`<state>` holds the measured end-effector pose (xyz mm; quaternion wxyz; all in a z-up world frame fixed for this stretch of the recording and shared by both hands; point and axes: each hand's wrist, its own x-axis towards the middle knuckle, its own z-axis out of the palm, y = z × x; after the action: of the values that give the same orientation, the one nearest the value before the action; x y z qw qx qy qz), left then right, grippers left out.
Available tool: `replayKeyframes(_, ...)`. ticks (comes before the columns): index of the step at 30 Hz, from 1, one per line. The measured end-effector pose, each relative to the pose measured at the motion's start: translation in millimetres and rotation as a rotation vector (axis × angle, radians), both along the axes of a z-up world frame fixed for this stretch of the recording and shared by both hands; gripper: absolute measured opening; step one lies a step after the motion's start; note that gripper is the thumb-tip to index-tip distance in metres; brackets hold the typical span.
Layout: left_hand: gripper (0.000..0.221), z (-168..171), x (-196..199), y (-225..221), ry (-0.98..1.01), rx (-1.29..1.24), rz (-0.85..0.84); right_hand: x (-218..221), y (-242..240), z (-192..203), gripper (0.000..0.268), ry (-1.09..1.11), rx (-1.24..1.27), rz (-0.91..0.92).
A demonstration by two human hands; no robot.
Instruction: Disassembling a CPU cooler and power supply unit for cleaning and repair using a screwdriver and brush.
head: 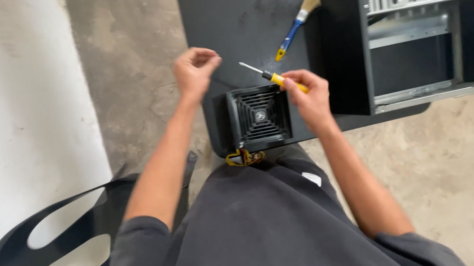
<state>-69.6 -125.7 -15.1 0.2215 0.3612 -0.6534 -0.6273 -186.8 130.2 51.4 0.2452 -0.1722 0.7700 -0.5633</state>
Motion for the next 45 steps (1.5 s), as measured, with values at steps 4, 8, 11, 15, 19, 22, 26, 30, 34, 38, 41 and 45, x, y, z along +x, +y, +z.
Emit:
replayKeyframes(4,0.007,-28,-34,-81,-0.209,-0.45,-0.109,11,23,24,0.014,-0.18,-0.095,-0.132)
replayKeyframes(8,0.012,-68,-70,-140,-0.392,-0.816,-0.304,10,59,22,0.016,-0.142,0.058,-0.178)
replayKeyframes(11,0.014,-87,-95,-161,-0.489,-0.778,-0.297,5,75,17,0.017,-0.159,0.078,-0.209)
replayKeyframes(15,0.014,-82,-117,-152,-0.506,-0.665,-0.31,2,90,14,0.017,-0.164,0.073,-0.192)
replayKeyframes(19,0.015,-83,-122,-147,-0.54,-0.762,-0.374,2,92,3,0.018,-0.197,0.059,-0.215)
replayKeyframes(22,0.017,-80,-123,-149,-0.701,-0.752,-0.397,1,87,5,0.017,-0.194,0.058,-0.193)
replayKeyframes(26,0.02,-79,-117,-147,-0.623,-0.774,-0.363,1,81,13,0.018,-0.158,0.123,-0.158)
replayKeyframes(30,0.037,-51,-99,-130,-0.524,-0.679,-0.266,1,75,33,0.021,-0.118,0.159,-0.085)
replayKeyframes(34,0.031,9,-77,-62,-0.358,-0.802,-0.135,-11,78,37,0.02,0.045,0.216,-0.019)
replayKeyframes(38,0.04,68,-46,41,0.207,-0.511,-0.57,-40,59,61,0.012,0.548,0.312,0.301)
replayKeyframes(41,0.027,74,-33,81,0.292,-0.388,-0.737,-63,26,86,0.012,0.725,0.374,0.499)
replayKeyframes(45,0.014,49,-49,88,0.226,-0.587,-0.653,-84,-21,102,0.033,0.855,0.667,0.817)
